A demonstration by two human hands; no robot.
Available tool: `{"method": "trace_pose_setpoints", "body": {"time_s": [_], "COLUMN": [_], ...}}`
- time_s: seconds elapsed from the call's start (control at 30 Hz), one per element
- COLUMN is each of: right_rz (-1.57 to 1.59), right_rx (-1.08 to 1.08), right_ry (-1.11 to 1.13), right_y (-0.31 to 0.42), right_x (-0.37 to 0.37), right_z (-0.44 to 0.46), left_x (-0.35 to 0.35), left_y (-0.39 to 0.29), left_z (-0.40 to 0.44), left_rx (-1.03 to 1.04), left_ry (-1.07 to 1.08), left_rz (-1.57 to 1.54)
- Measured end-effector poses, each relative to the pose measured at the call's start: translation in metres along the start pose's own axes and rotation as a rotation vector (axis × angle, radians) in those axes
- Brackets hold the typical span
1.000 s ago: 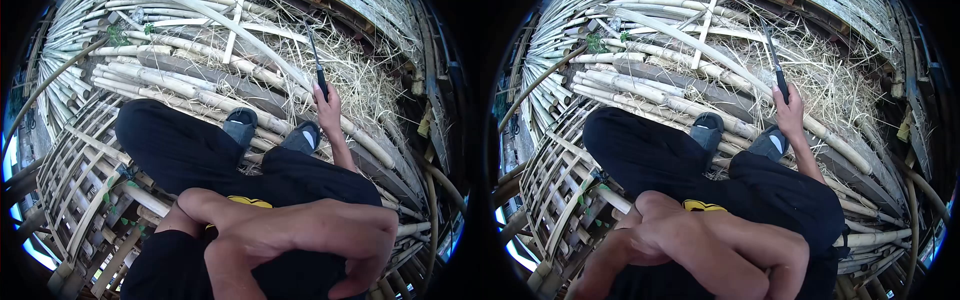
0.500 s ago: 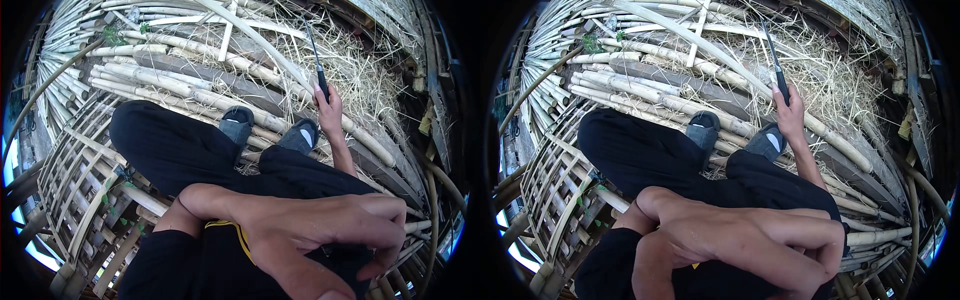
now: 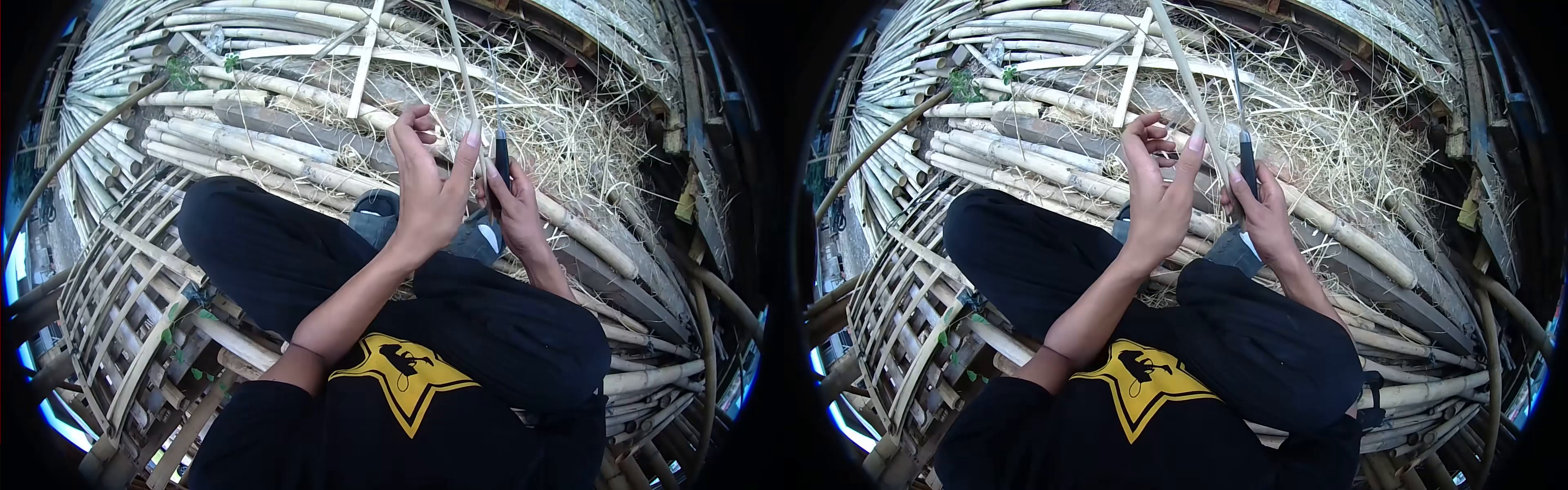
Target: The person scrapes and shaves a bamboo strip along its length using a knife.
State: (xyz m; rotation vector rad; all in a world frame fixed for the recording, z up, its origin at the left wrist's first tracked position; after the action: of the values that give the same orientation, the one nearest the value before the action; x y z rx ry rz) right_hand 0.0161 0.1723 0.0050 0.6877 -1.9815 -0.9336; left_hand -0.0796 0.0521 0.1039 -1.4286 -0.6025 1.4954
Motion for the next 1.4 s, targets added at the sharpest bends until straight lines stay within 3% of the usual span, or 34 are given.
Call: {"method": "trace_pose_setpoints", "body": {"time_s": [0.03, 0.1, 0.3, 0.43, 0.53, 0.63, 0.77, 0.83, 0.87, 0.93, 1.03, 1.1, 1.17, 1.3, 1.4], "right_rz": [0.011, -0.015, -0.275, -0.104, -0.14, -0.2, -0.37, -0.835, -0.836, -1.247, -1.409, -1.448, -1.444, -1.476, -1.443], "right_rx": [0.049, 0.037, 0.003, -0.155, -0.406, -0.452, -0.303, -0.517, -0.521, -0.487, -0.613, -0.605, -0.453, -0.567, -0.52], "right_ry": [0.008, -0.008, 0.083, 0.091, 0.192, 0.25, 0.277, 0.189, 0.196, 0.33, 0.4, 0.438, 0.487, 0.52, 0.514], "right_y": [-0.007, -0.013, -0.016, 0.024, 0.085, 0.118, 0.133, 0.152, 0.155, 0.146, 0.132, 0.123, 0.109, 0.081, 0.065], "right_x": [0.003, 0.009, 0.01, 0.006, 0.03, 0.048, 0.059, 0.077, 0.078, 0.088, 0.094, 0.094, 0.096, 0.09, 0.078], "right_z": [-0.001, -0.004, 0.001, 0.007, 0.0, 0.007, 0.029, 0.028, 0.033, 0.046, 0.058, 0.065, 0.071, 0.086, 0.087], "left_x": [0.0, 0.029, 0.025, 0.028, 0.035, 0.031, 0.03, 0.025, 0.023, 0.018, 0.018, 0.02, 0.017, 0.019, 0.025], "left_y": [0.003, 0.022, 0.048, 0.048, 0.044, 0.04, 0.022, 0.019, 0.022, 0.028, 0.048, 0.059, 0.07, 0.083, 0.088], "left_z": [0.004, 0.002, 0.006, 0.008, 0.001, -0.001, -0.004, -0.001, 0.0, 0.004, 0.012, 0.016, 0.021, 0.024, 0.021], "left_rx": [0.004, -0.293, -0.262, -0.287, -0.392, -0.462, -0.382, -0.4, -0.415, -0.421, -0.389, -0.387, -0.346, -0.341, -0.278], "left_ry": [-0.006, 0.375, 0.309, 0.398, 0.559, 0.587, 0.721, 0.698, 0.677, 0.648, 0.604, 0.536, 0.463, 0.413, 0.405], "left_rz": [-0.005, -0.506, -0.482, -0.644, -0.853, -0.864, -0.784, -0.716, -0.694, -0.651, -0.588, -0.601, -0.524, -0.34, -0.273]}}
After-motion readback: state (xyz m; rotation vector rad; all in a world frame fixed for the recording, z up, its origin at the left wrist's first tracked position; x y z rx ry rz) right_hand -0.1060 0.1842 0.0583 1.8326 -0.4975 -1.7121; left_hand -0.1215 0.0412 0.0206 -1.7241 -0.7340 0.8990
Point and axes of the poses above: each hand's wrist, its own z-axis towards the middle knuckle, its own x-axis out of the palm, y = z × x, the point moved 8 cm from there along z, towards the middle knuckle, and after that the axes turned 9 degrees about z, right-handed, at the moved point
